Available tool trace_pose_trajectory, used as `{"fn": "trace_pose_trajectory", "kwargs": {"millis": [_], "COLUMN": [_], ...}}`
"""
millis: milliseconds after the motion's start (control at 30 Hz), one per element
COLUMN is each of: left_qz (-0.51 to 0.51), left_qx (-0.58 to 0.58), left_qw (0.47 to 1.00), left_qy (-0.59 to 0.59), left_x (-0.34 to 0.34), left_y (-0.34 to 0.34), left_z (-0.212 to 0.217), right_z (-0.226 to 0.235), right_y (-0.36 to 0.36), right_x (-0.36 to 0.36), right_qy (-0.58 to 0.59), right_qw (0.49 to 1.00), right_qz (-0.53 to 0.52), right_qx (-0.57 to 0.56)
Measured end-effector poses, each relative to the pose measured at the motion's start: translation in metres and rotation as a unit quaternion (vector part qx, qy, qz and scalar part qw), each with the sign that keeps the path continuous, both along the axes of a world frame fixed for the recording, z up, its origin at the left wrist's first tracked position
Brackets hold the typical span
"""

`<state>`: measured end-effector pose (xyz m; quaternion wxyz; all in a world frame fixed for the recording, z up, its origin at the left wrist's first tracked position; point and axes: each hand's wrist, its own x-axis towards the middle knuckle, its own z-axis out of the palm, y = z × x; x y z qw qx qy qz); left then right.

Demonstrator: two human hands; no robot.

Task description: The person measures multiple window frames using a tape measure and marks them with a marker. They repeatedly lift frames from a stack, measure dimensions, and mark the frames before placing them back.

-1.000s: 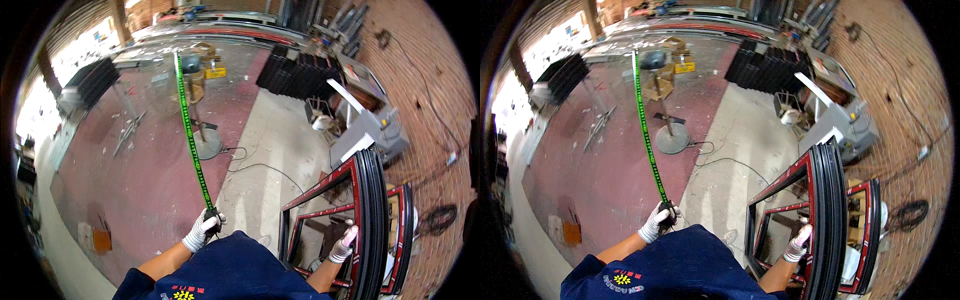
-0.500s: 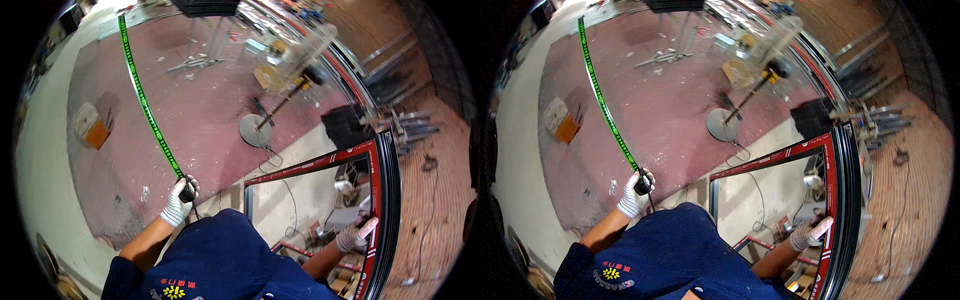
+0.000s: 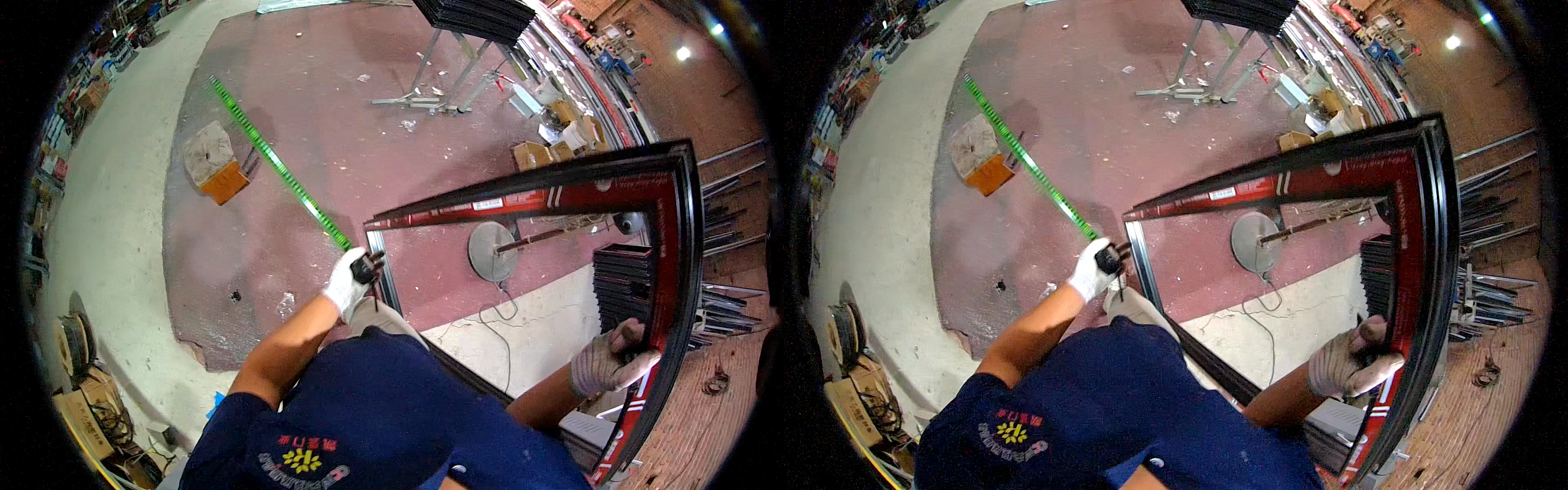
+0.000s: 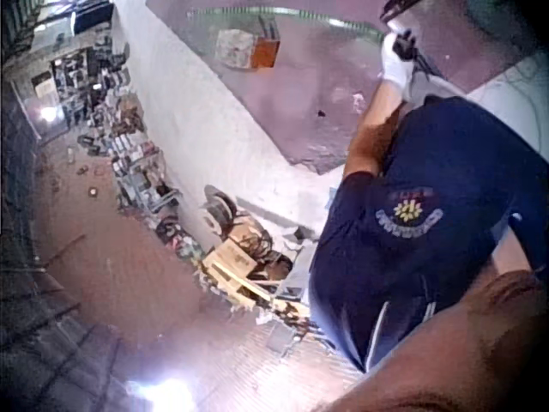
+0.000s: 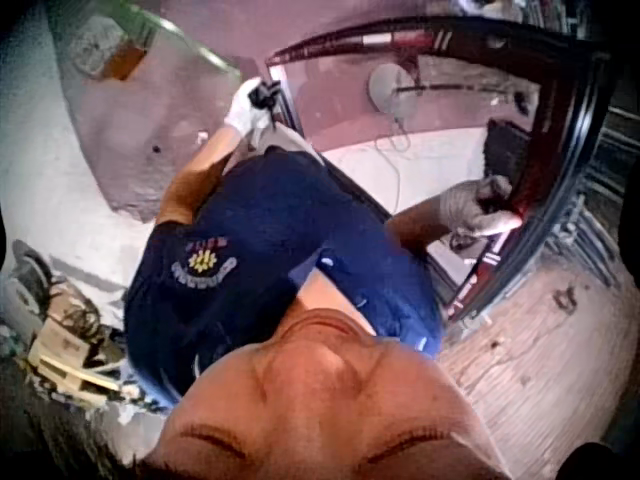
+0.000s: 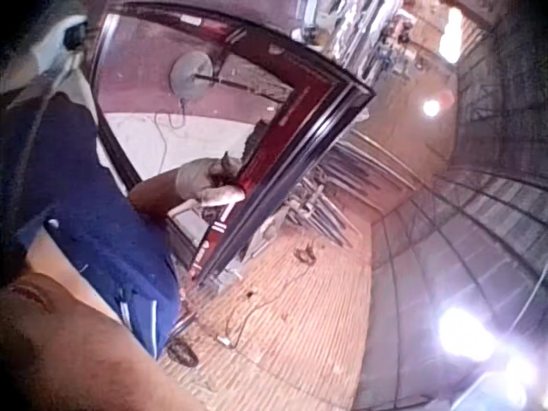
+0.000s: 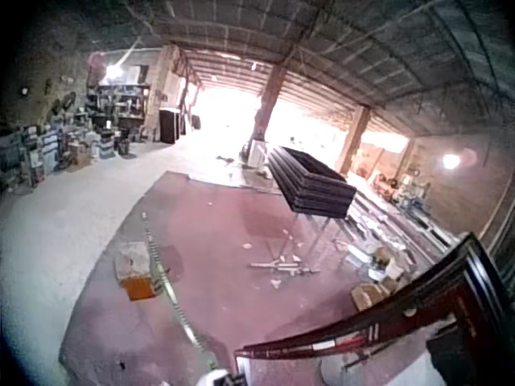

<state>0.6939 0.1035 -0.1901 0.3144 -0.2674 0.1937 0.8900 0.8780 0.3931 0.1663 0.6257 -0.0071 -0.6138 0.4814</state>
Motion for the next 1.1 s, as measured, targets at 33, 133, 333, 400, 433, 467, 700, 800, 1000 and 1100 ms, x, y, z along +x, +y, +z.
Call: {"fn": "trace_pose_trajectory", "kwargs": {"millis": [33, 133, 333, 400, 433, 467, 700, 800, 1000, 1100], "left_qz": [-0.022, -0.008, 0.079, 0.106, 0.101, 0.106, 0.119, 0.148, 0.157, 0.184], "left_qx": [0.003, 0.033, 0.091, 0.114, 0.109, 0.112, 0.162, 0.207, 0.241, 0.218], "left_qw": [0.999, 0.999, 0.985, 0.980, 0.981, 0.981, 0.959, 0.947, 0.893, 0.876], "left_qy": [0.032, 0.042, 0.124, 0.120, 0.126, 0.119, 0.198, 0.194, 0.346, 0.389], "left_x": [-0.030, -0.095, -0.242, -0.269, -0.293, -0.319, -0.519, -0.578, -0.748, -0.824], "left_y": [-0.001, 0.008, 0.002, -0.012, -0.019, -0.025, -0.118, -0.158, -0.228, -0.249], "left_z": [0.000, 0.016, 0.029, 0.048, 0.051, 0.059, 0.144, 0.215, 0.304, 0.341], "right_z": [0.006, 0.024, 0.089, 0.093, 0.094, 0.096, 0.126, 0.128, 0.124, 0.113], "right_y": [0.000, 0.000, -0.053, -0.071, -0.060, -0.060, -0.046, -0.060, -0.012, 0.011], "right_x": [-0.021, -0.069, -0.187, -0.225, -0.239, -0.264, -0.424, -0.486, -0.628, -0.731], "right_qy": [0.003, 0.065, 0.158, 0.141, 0.142, 0.141, 0.216, 0.275, 0.157, 0.211], "right_qw": [1.000, 0.968, 0.976, 0.977, 0.982, 0.986, 0.968, 0.948, 0.885, 0.879], "right_qz": [0.020, 0.242, 0.089, 0.063, 0.055, 0.042, 0.073, 0.005, 0.436, 0.424], "right_qx": [-0.010, -0.029, -0.117, -0.146, -0.108, -0.074, -0.108, -0.158, -0.033, -0.055]}}
